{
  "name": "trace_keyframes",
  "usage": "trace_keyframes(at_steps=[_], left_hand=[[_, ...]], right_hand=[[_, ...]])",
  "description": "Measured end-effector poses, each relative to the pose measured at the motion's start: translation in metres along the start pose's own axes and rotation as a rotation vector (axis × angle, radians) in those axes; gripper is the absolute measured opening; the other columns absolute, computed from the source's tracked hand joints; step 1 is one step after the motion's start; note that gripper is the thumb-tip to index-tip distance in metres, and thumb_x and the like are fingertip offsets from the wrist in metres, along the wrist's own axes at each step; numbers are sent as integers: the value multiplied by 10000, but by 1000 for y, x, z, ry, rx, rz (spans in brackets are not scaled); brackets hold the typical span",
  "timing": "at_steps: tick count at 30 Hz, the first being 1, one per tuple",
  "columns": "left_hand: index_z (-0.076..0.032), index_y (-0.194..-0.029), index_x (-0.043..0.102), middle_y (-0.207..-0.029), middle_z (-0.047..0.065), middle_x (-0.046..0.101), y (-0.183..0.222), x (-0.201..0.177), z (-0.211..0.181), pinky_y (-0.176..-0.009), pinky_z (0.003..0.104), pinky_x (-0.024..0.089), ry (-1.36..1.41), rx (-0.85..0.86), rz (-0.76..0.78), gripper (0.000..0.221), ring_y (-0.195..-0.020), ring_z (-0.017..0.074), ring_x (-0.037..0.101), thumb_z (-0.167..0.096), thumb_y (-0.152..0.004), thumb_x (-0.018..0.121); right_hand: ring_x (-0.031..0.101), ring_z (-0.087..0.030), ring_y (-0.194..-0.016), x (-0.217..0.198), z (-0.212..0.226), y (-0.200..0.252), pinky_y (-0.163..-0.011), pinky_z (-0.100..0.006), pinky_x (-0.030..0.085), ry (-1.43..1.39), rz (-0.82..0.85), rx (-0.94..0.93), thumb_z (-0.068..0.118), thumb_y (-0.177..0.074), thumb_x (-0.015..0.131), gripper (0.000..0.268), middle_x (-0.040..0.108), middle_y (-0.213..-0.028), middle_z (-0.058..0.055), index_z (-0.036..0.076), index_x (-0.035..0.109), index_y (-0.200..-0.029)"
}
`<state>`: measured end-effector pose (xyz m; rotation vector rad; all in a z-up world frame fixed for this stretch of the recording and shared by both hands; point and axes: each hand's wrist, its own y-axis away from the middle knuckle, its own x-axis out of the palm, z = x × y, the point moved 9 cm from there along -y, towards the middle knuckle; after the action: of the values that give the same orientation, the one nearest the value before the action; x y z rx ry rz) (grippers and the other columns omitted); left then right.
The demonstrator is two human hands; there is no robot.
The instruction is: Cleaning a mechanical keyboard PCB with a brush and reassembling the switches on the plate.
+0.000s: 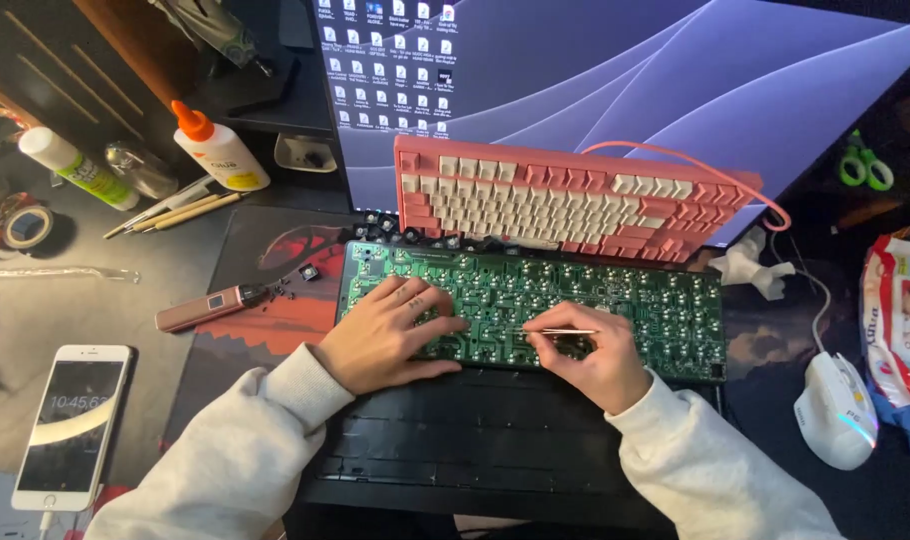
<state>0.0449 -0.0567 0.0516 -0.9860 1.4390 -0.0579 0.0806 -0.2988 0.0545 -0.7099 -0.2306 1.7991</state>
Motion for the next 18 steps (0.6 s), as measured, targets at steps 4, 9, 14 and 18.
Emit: trace_keyframes(at_steps=[4,9,14,18], left_hand=[[-153,-1196,805,-1159,61,679,0,1,-1,-946,412,527,6,-6,11,395,-1074,298,701,-529,-1100,881],[-152,-1192,813,-1150,50,681,0,1,0,-956,410,527,11,-7,22,395,-1079,287,705,-524,-1094,897],[-151,-1203,811,-1147,51,680,1,2,-1,-948,412,524,12,0,26,398,-1077,284,703,-526,-1099,894],[-157,-1209,813,-1149,45,683,4,4,1,-948,412,531,1,-2,22,402,-1075,284,708,-532,-1092,895]], right_hand=[[898,-214,-725,4,1,0,-651,-317,734,-2,16,-26,-8,-1022,877,65,927,-871,-120,12,934,-1046],[901,-219,-729,4,-3,-1,-667,-323,745,-29,53,-5,-6,-1029,859,78,926,-869,-113,13,934,-1042],[909,-225,-746,5,0,0,-680,-330,751,-8,68,-25,-16,-1048,849,92,931,-892,-113,11,934,-1066],[907,-226,-749,7,2,-2,-686,-335,747,-12,75,-27,-3,-1048,862,81,927,-895,-117,10,937,-1074]])
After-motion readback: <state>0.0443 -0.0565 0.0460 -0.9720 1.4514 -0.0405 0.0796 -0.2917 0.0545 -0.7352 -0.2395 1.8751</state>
